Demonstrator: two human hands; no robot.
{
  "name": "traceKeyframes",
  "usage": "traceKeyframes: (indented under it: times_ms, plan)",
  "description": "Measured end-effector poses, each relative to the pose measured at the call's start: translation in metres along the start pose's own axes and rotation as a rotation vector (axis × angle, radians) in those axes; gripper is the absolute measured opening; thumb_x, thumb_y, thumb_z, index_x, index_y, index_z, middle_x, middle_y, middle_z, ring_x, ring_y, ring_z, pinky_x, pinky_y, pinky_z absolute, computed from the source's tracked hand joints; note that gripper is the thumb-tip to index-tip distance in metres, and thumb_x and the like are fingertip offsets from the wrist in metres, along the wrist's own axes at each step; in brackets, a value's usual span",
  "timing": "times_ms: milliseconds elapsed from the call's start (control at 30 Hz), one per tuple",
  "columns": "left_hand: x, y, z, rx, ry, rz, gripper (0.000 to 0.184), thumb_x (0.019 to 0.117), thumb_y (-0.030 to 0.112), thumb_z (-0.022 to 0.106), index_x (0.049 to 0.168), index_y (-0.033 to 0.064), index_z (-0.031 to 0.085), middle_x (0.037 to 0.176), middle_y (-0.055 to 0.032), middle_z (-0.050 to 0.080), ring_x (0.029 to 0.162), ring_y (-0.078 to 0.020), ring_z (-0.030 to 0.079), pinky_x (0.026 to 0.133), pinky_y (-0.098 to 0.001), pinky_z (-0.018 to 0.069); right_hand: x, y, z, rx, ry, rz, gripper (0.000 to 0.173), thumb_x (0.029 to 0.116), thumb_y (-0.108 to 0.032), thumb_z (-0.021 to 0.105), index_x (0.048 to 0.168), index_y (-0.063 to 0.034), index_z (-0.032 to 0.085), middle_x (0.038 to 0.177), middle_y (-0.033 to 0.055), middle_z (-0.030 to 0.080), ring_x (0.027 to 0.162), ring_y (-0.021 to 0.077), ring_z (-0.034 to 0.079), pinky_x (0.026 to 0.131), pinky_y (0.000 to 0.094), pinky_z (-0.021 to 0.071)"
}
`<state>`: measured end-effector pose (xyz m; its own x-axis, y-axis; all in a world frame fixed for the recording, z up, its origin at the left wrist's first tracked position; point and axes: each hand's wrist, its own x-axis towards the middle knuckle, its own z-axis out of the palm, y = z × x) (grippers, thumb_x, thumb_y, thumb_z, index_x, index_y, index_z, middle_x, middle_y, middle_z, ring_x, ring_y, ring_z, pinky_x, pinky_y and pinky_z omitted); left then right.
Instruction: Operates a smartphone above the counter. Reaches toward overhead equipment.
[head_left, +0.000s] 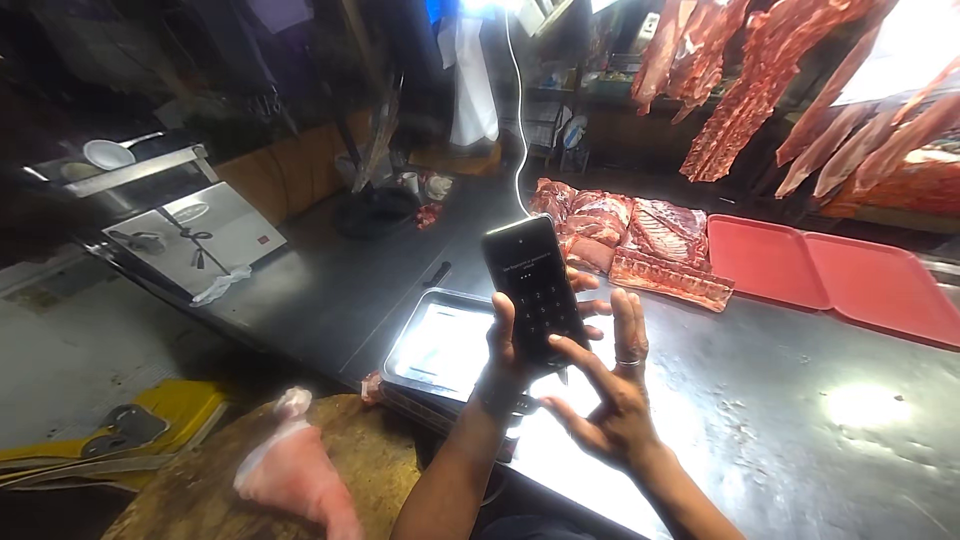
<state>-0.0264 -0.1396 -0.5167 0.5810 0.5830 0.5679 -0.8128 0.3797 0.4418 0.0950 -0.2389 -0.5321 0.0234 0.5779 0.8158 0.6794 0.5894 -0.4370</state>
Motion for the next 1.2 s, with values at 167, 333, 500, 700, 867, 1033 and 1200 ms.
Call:
traceKeyframes:
  times_ms: [167,333,500,700,867,1033,1200]
  plan:
    - [0.0002,0.0004,-0.0006,-0.013,-0.027,0.002,0.082,0.0824,0.069,0.070,0.141,0.0131,0.057,0.143,-0.0176,0.058,0.117,-0.0327,0.066,0.091,-0.0444,0.0592,-0.0013,0.0014,0.0011,0.017,0.001,-0.003,0.053,0.0868,-0.060,0.074,0.132,-0.0325,0.069,0.171,0.0136,0.018,0.159,0.0350,0.009,0.130,0.0578,0.0124]
    - [-0.0048,0.0014,-0.0021,0.028,0.032,0.013,0.082,0.0805,0.071,0.071,0.138,0.0135,0.060,0.137,-0.0153,0.062,0.116,-0.0299,0.067,0.091,-0.0440,0.0593,-0.0011,-0.0008,0.0005,0.014,-0.007,0.001,0.053,0.0873,-0.061,0.073,0.133,-0.0340,0.069,0.171,0.0142,0.019,0.159,0.0347,0.009,0.130,0.0555,0.0125]
    - [-0.0030,0.0021,-0.0018,0.013,-0.014,0.015,0.082,0.0829,0.070,0.069,0.140,0.0125,0.058,0.141,-0.0173,0.059,0.120,-0.0330,0.065,0.093,-0.0456,0.0584,-0.0011,-0.0012,0.0024,0.042,0.009,0.001,0.052,0.0863,-0.059,0.074,0.130,-0.0314,0.071,0.170,0.0151,0.021,0.159,0.0356,0.011,0.130,0.0561,0.0146]
    - [-0.0016,0.0016,0.0006,-0.013,-0.031,-0.002,0.084,0.0810,0.071,0.070,0.140,0.0127,0.057,0.143,-0.0182,0.057,0.116,-0.0338,0.066,0.091,-0.0453,0.0592,-0.0022,-0.0033,-0.0027,0.122,0.049,-0.008,0.059,0.0862,-0.057,0.075,0.137,-0.0281,0.066,0.171,0.0120,0.019,0.158,0.0364,0.013,0.129,0.0566,0.0181]
    - [-0.0023,0.0016,-0.0010,-0.021,-0.035,-0.009,0.085,0.0811,0.071,0.069,0.140,0.0118,0.057,0.144,-0.0194,0.056,0.116,-0.0346,0.066,0.091,-0.0458,0.0589,-0.0023,-0.0026,-0.0061,0.176,0.051,-0.005,0.059,0.0869,-0.054,0.076,0.138,-0.0272,0.064,0.171,0.0115,0.020,0.158,0.0336,0.017,0.128,0.0551,0.0209]
    - [-0.0008,0.0012,0.0006,-0.036,-0.048,-0.008,0.084,0.0806,0.071,0.070,0.140,0.0123,0.057,0.143,-0.0192,0.057,0.115,-0.0351,0.067,0.091,-0.0460,0.0592,-0.0036,-0.0032,-0.0061,0.182,0.068,-0.011,0.055,0.0883,-0.053,0.074,0.136,-0.0272,0.066,0.170,0.0107,0.021,0.157,0.0321,0.018,0.128,0.0540,0.0214]
    - [0.0002,0.0002,-0.0001,-0.026,-0.059,-0.025,0.085,0.0796,0.072,0.070,0.140,0.0134,0.057,0.143,-0.0190,0.057,0.115,-0.0350,0.067,0.091,-0.0453,0.0591,-0.0051,-0.0028,-0.0068,0.188,0.071,0.003,0.054,0.0883,-0.053,0.074,0.135,-0.0269,0.067,0.170,0.0094,0.023,0.157,0.0313,0.019,0.128,0.0534,0.0213]
